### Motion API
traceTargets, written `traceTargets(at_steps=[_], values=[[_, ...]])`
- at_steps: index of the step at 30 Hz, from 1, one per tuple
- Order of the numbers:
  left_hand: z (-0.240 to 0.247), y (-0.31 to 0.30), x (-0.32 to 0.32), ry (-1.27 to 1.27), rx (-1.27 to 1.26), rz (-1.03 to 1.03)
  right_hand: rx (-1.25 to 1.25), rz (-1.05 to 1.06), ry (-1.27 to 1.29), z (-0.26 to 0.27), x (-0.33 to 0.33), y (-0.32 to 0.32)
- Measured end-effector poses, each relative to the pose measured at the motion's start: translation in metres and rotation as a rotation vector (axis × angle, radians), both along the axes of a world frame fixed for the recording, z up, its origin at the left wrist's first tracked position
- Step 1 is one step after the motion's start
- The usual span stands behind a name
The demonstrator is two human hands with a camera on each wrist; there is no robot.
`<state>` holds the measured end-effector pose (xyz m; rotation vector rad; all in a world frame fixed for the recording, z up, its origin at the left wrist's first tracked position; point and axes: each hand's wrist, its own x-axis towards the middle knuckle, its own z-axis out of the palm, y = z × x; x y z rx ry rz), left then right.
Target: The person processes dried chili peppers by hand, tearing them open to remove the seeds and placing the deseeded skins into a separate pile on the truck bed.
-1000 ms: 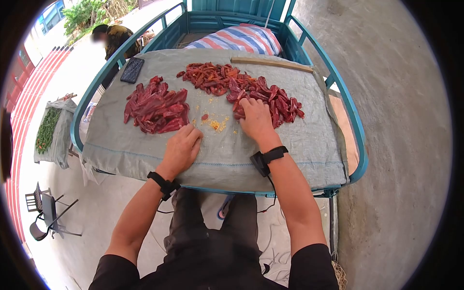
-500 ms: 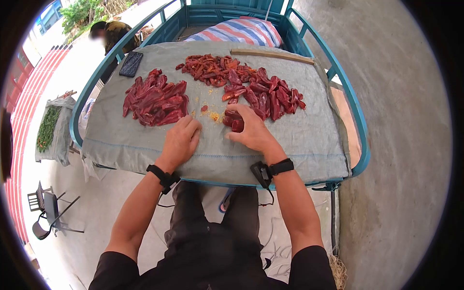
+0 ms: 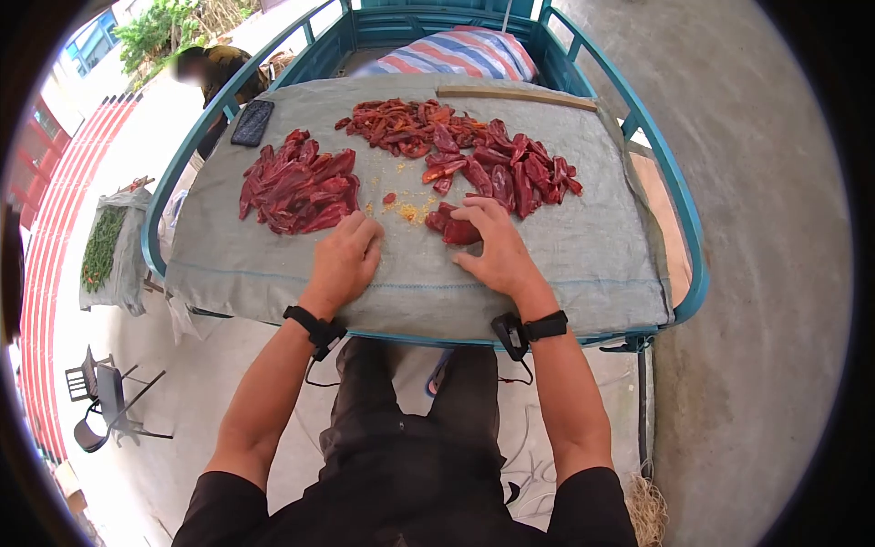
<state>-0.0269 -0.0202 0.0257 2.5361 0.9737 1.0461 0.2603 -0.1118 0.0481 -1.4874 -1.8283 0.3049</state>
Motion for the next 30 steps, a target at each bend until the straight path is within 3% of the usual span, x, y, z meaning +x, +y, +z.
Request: traceTargets(at_steps=[6, 18, 30], values=[[-0.006, 0.003, -0.004, -0.005, 0.031, -0.012, 0.108, -0.102, -0.069, -0.015, -0.002, 0.003], [-0.006, 0.002, -0.004, 0.001, 0.054, 0.009, 0.146, -0.140, 0.154, -0.016, -0.011, -0.006], [-0.008, 0.000, -0.004, 0.023, 0.022, 0.005, 0.187, -0.308, -0.068, -0.024, -0.017, -0.007]])
